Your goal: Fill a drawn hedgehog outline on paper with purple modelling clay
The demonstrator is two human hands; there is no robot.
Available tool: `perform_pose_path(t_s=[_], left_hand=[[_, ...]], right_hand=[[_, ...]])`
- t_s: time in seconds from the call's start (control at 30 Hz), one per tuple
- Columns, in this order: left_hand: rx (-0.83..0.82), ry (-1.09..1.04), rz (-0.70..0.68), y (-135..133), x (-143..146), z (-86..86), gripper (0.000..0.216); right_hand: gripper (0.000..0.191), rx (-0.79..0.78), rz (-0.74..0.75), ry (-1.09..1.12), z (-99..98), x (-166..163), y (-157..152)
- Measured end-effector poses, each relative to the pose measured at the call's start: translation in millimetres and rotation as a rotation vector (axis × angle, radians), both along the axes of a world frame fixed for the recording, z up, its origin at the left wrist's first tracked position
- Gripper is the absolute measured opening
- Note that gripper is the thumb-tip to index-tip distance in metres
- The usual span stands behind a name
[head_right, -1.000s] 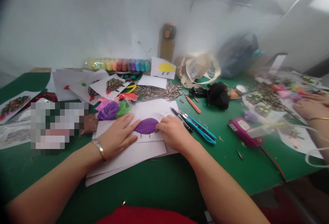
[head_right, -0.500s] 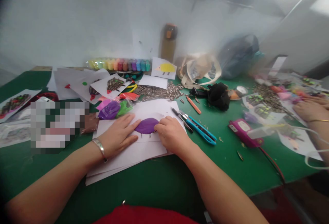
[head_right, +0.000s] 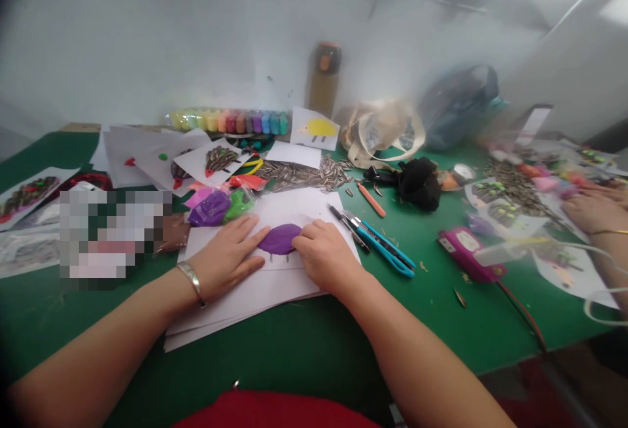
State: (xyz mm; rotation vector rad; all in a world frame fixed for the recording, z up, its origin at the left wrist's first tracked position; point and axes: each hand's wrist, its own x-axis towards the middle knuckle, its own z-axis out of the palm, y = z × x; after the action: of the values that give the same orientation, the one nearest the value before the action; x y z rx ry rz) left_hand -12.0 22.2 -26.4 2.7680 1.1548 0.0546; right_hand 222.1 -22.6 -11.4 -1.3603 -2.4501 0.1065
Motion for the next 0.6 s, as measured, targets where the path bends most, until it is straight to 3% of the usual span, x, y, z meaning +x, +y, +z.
perform_pose_path(t_s=[0.6], left_hand=[[-0.019,0.007,0.019,-1.3,1.8,3.5,0.057]], right_hand=[[0.023,-0.006,0.004,-0.033,2.3,0.0,-2.8]])
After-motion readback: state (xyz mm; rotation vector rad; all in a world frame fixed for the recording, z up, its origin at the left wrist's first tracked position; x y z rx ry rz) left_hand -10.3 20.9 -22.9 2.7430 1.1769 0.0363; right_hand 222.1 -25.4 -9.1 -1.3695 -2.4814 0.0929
